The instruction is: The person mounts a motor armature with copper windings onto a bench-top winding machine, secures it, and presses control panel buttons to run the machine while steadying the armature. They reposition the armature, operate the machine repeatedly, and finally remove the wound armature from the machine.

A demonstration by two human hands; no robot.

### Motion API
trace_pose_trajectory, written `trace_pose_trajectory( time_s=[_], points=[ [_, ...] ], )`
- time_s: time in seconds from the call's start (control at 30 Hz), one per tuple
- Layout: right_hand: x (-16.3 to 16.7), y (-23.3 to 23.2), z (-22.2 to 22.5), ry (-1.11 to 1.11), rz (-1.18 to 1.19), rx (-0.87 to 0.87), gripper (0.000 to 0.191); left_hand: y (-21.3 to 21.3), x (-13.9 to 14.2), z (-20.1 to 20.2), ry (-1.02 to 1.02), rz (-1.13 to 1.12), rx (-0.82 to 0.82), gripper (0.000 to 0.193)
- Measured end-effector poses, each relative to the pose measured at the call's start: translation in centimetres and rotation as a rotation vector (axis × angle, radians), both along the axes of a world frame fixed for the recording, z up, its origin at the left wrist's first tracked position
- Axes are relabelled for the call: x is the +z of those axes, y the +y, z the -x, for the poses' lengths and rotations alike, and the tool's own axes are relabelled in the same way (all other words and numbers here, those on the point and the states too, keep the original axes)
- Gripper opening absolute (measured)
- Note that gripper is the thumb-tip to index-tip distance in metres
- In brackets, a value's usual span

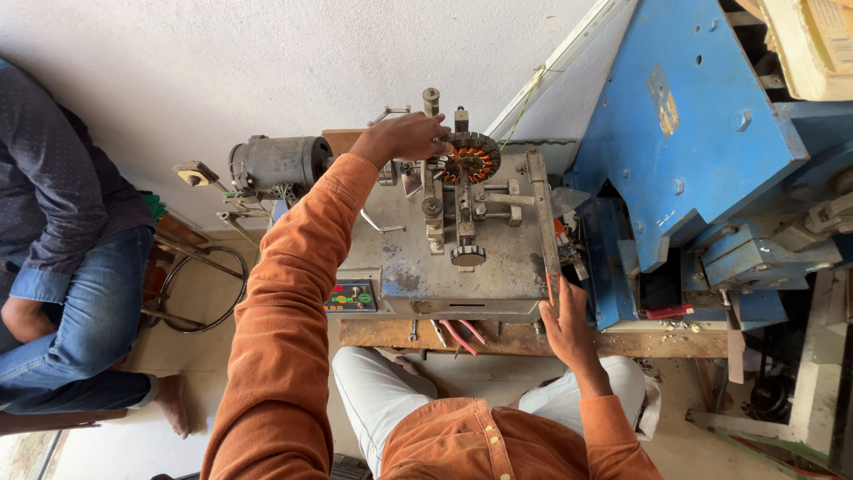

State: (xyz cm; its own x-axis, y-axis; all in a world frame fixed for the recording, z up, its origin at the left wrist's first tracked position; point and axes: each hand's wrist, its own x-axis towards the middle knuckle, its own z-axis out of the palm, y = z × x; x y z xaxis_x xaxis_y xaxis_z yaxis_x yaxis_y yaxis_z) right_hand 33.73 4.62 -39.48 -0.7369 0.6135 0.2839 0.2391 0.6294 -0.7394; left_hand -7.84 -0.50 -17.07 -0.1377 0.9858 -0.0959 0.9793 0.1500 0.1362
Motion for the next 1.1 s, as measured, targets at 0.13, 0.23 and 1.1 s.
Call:
trace_pose_trajectory(
  time_s=[0.13,0.23,1.1],
  points=[
    [0.2,0.0,0.0,-0.058,0.100,0.019,0.071,0.3,0.4,0.1,-0.051,0.026,0.047,0.086],
    [0.7,-0.1,0.1,-0.072,0.055,0.032,0.074,0.9,0.5,-0.1,-0.041,0.040,0.070,0.102],
    [20.1,-4.0,20.7,0.442,-0.469,-0.056,0.109,-1.7,4.8,-5.8,-0.092,-0.127,0.163,0.113]
  ],
)
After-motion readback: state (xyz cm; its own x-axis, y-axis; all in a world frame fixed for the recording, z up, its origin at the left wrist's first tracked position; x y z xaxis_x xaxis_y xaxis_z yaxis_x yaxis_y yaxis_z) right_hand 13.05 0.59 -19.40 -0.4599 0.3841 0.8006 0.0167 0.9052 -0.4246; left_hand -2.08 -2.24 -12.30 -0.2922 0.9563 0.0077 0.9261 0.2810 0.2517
